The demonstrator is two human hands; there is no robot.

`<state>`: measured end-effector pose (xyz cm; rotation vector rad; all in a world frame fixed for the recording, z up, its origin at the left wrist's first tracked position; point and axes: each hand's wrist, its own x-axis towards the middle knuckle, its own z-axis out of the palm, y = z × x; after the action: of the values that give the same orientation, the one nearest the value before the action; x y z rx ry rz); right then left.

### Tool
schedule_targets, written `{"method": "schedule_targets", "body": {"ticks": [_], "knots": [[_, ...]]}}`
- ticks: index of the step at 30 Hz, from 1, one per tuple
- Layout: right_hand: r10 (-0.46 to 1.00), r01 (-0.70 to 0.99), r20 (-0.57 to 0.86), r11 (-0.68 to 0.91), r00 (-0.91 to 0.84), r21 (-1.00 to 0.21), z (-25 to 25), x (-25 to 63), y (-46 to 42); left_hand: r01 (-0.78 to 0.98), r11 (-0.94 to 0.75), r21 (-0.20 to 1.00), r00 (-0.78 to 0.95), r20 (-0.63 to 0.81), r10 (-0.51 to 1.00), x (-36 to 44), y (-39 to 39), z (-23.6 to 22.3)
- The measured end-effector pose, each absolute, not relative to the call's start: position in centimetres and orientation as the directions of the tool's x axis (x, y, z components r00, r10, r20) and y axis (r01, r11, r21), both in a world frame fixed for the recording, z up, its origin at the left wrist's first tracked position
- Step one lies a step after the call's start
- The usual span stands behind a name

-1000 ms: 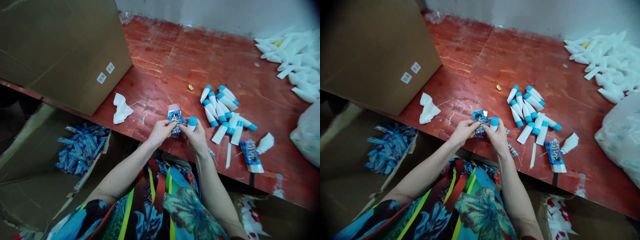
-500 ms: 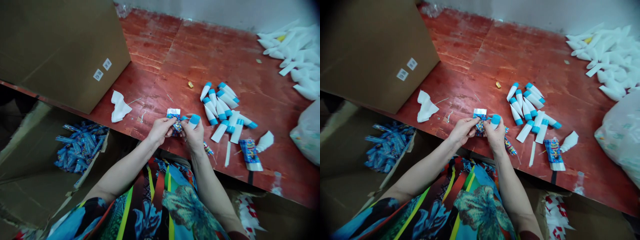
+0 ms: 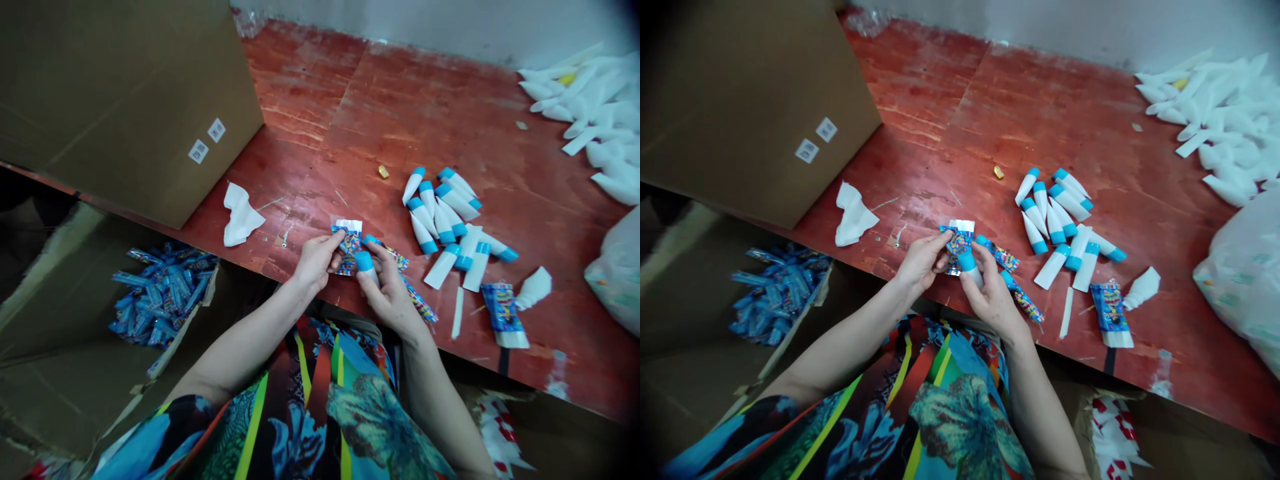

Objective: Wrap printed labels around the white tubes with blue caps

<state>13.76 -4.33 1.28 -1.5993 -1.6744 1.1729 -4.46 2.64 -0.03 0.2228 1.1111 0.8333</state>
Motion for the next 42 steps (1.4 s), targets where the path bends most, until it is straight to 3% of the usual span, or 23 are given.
{"method": "schedule_targets", "body": {"ticks": [11,22,34,42], "knots": [[0.972,0.731,-0.157,0.019,-0.172,-0.682,1.4,13.9,-3.8,-0.463,0.68,0.569,0.155,-0.703,0.694,-4.3,2.4,0.6],[0.948,0.495,-0.276,-0.167,-0.155,-0.853,1.0,13.2,-4.1,-0.504,0.636,0.584,0.106,-0.689,0.717,-4.2,1.9,0.1],[0.972,0.572,-0.167,-0.043,-0.166,-0.819,0.9,13.7,-4.4,-0.537,0.62,0.572,0.144,-0.662,0.736,-4.1,1.4,-0.1],[0.964,0.674,-0.188,-0.013,-0.188,-0.738,1.2,14.3,-4.5,-0.54,0.629,0.559,0.158,-0.666,0.729,-4.0,1.4,-0.3]]}}
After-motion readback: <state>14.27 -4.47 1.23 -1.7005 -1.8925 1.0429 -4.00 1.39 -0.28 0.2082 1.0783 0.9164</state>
